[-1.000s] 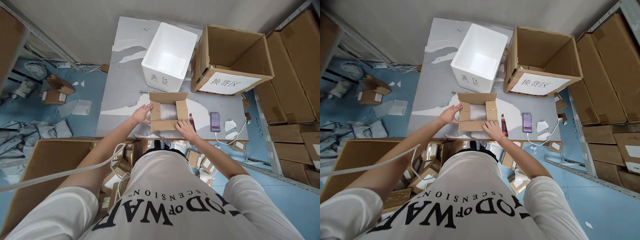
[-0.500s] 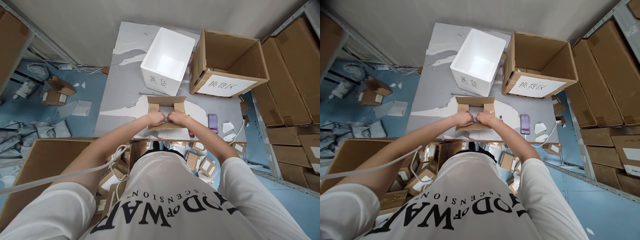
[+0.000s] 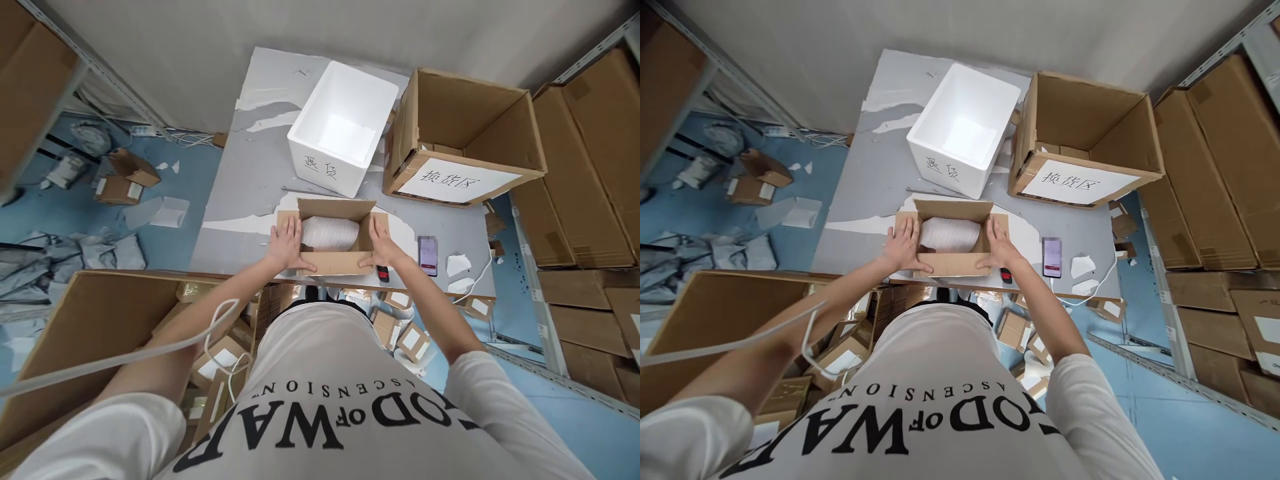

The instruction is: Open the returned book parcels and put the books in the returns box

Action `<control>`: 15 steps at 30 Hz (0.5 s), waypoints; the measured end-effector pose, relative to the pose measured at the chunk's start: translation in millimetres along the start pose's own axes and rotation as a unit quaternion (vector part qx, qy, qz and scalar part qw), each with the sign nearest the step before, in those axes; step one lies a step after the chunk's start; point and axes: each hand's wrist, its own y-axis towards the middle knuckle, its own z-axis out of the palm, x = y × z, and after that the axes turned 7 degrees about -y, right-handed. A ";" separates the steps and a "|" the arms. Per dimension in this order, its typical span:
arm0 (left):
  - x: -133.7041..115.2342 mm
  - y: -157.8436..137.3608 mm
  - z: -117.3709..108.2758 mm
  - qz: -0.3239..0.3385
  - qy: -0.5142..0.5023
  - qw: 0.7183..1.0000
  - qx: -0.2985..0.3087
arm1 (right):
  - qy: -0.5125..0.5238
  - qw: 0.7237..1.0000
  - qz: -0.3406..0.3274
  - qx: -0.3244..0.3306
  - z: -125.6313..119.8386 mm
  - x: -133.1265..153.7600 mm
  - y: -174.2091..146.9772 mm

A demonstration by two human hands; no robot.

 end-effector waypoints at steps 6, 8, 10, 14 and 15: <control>33.2 16.5 46.8 0.112 -0.237 0.959 -0.107 | 0.161 0.979 -0.058 -0.110 41.2 -21.6 11.2; 35.5 19.3 50.2 0.123 -0.254 0.952 -0.120 | 0.160 0.979 -0.063 -0.108 40.2 -22.0 11.0; 36.2 19.4 50.0 0.128 -0.256 0.951 -0.120 | 0.130 0.985 -0.052 -0.100 30.3 -17.4 6.5; 37.0 16.8 49.5 0.129 -0.255 0.951 -0.118 | 0.017 0.989 -0.014 -0.147 -2.1 15.5 9.1; 37.2 16.4 49.9 0.129 -0.256 0.951 -0.119 | 0.002 0.988 -0.009 -0.151 -8.1 28.0 17.5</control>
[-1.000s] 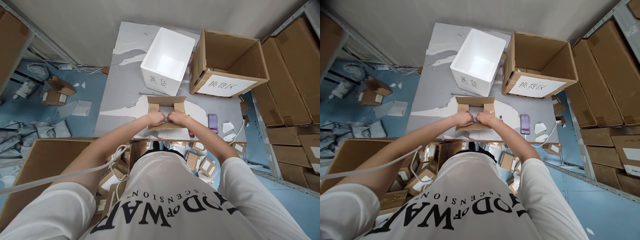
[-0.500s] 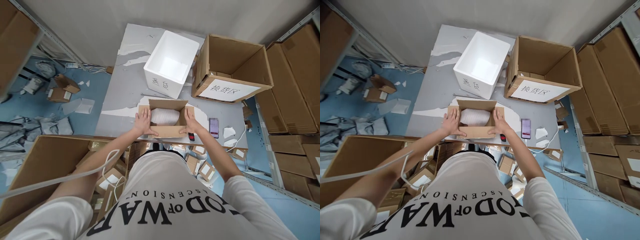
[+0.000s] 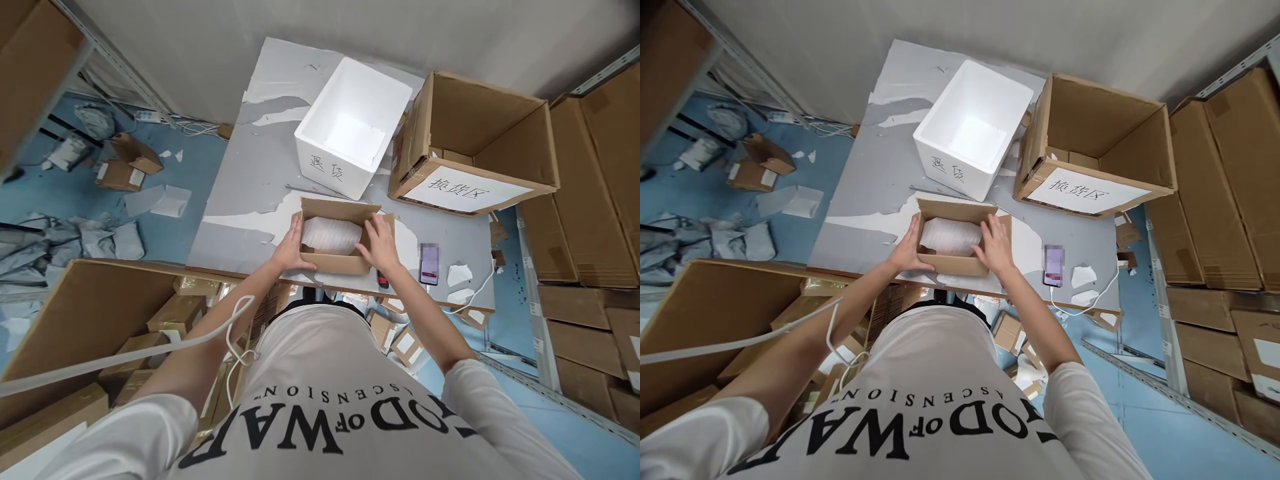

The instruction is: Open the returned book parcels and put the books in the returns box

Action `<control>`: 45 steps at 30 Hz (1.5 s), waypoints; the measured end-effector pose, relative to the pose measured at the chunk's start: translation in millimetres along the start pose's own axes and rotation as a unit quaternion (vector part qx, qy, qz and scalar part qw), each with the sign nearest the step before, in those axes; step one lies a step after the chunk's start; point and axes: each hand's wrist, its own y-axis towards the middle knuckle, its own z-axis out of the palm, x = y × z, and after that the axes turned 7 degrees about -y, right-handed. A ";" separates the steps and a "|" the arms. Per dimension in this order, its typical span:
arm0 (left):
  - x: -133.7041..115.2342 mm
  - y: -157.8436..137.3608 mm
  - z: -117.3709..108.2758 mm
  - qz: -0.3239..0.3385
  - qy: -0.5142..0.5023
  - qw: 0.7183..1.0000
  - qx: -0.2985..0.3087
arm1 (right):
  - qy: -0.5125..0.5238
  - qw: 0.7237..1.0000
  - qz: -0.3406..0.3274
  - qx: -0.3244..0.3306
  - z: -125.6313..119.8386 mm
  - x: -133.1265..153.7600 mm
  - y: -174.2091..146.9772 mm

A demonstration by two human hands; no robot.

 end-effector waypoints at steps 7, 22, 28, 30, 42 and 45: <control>-1.9 -2.3 1.4 -0.014 -0.005 1.000 -0.007 | -0.104 0.945 0.103 0.293 58.8 60.5 95.5; -15.7 0.4 -1.3 -0.085 0.056 0.995 -0.002 | -0.205 0.924 -0.026 0.323 85.0 53.4 121.9; -18.8 0.6 -2.8 -0.102 0.050 0.994 0.009 | -0.146 0.926 -0.074 0.341 53.8 35.7 101.6; -21.3 1.4 -4.1 -0.106 0.059 0.993 0.014 | -0.126 0.929 -0.093 0.335 38.1 34.4 94.4; -44.5 26.5 -31.4 -0.216 -0.008 0.975 0.053 | 0.355 0.935 0.009 -0.010 -62.3 17.1 31.2; -72.0 33.7 -33.2 -0.153 -0.081 0.985 -0.019 | 0.483 0.867 0.085 -0.089 -55.2 30.5 10.2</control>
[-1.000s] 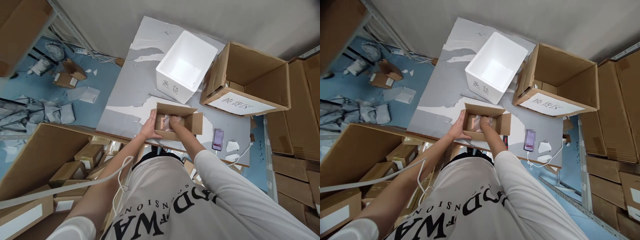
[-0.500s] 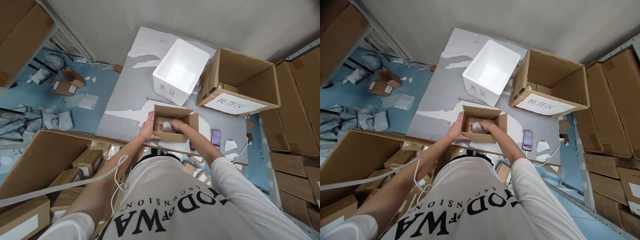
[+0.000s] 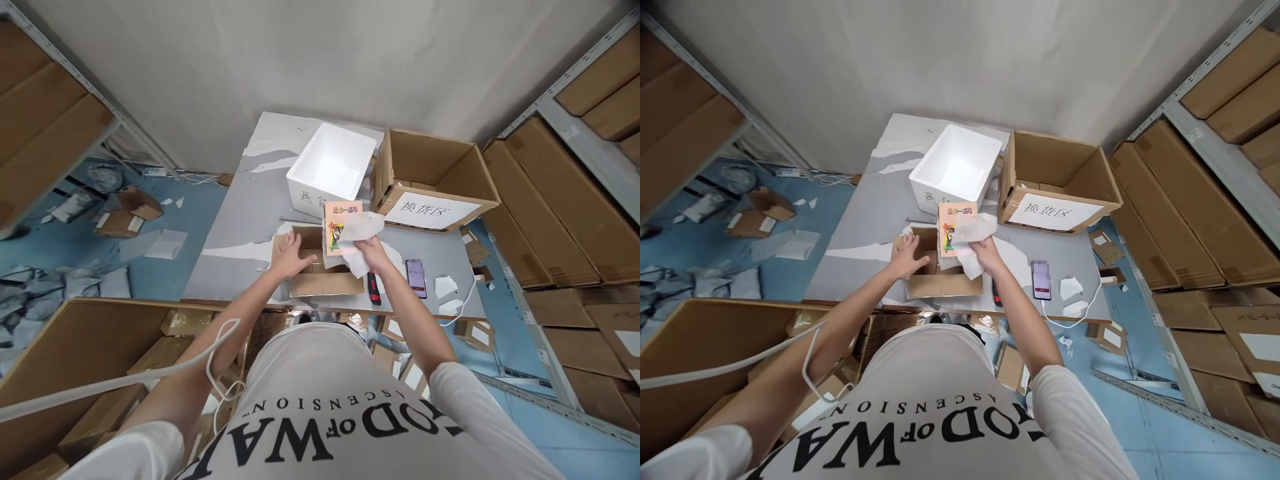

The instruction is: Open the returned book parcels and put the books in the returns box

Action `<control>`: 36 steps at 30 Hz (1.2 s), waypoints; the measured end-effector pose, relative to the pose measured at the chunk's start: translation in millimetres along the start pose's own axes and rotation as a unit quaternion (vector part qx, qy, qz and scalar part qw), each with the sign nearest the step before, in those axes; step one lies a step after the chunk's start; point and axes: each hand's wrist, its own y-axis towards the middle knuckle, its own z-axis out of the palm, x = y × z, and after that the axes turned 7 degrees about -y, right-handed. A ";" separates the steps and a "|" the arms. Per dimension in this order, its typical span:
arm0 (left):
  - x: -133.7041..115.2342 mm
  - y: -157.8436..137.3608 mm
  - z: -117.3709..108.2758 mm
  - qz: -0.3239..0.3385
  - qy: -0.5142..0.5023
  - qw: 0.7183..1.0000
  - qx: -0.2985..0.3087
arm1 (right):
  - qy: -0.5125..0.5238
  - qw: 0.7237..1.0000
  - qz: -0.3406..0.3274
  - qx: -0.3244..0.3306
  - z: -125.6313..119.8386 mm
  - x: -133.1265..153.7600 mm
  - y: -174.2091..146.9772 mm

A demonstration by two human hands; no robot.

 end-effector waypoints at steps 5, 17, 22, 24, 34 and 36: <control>-47.8 -15.4 26.0 0.110 -0.362 0.924 0.050 | 0.056 0.996 0.037 -0.052 39.6 0.8 -23.4; -56.5 -37.7 28.8 -0.019 -0.419 0.906 -0.054 | -0.005 1.000 -0.011 -0.005 -17.4 24.1 -21.3; -54.7 -45.1 28.4 -0.018 -0.384 0.923 0.004 | -0.137 0.984 -0.048 0.100 -36.6 56.6 5.6; -53.3 -46.8 29.2 -0.017 -0.387 0.922 0.017 | -0.171 0.974 -0.056 0.135 -30.8 62.4 9.6; -24.0 -54.2 -25.7 -0.065 -0.382 0.922 -0.009 | -0.041 0.997 -0.057 0.027 -38.7 63.8 17.2; -7.8 -54.7 -51.9 -0.075 -0.381 0.920 -0.057 | -0.014 0.998 -0.055 -0.040 -45.9 61.7 19.7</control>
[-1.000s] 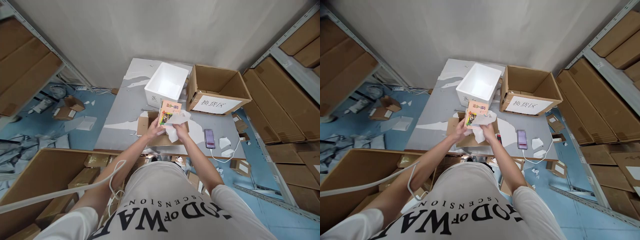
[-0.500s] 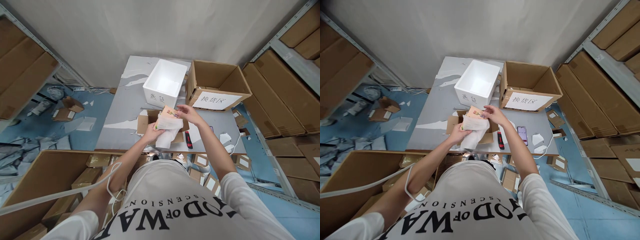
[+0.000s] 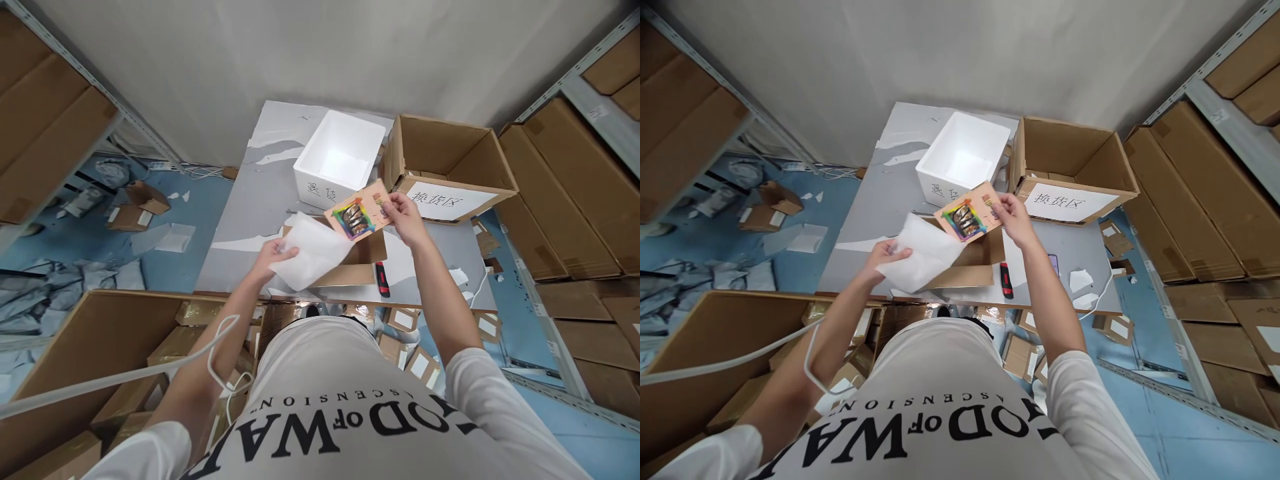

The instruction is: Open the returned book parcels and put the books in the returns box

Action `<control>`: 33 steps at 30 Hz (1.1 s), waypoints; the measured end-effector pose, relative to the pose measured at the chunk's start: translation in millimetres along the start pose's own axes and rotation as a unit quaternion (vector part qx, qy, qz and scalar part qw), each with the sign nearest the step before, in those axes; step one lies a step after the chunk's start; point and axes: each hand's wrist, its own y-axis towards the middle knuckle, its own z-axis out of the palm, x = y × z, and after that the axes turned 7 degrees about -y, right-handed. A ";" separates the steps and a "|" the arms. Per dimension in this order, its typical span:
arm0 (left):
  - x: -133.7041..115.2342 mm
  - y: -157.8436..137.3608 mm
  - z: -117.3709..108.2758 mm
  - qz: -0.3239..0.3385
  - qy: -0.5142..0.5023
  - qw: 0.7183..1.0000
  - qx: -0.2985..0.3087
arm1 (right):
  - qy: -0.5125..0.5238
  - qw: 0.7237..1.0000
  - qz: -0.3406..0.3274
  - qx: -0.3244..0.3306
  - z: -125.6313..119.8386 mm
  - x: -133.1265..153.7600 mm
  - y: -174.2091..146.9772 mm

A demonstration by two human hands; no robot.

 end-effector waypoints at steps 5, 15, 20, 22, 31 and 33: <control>16.7 17.4 -81.7 0.046 -0.012 0.973 -0.224 | 0.043 0.992 0.043 -0.108 -4.1 -19.6 -1.5; 24.0 14.5 -80.7 0.197 0.277 0.858 -0.384 | 0.090 0.989 0.111 -0.034 29.7 -41.3 -13.2; 9.8 -3.0 15.8 0.087 0.103 0.991 0.014 | 0.070 0.990 0.113 0.052 35.4 -30.8 -11.5; 15.6 -8.3 44.9 0.006 0.036 0.997 0.074 | 0.064 0.990 0.107 0.073 36.7 -25.1 -11.5; 41.1 -34.9 69.8 -0.076 -0.106 0.991 0.029 | 0.143 0.972 0.123 0.142 9.3 -31.6 -28.1; 42.8 -37.9 71.4 -0.084 -0.117 0.989 0.030 | 0.169 0.962 0.134 0.166 1.8 -33.9 -31.6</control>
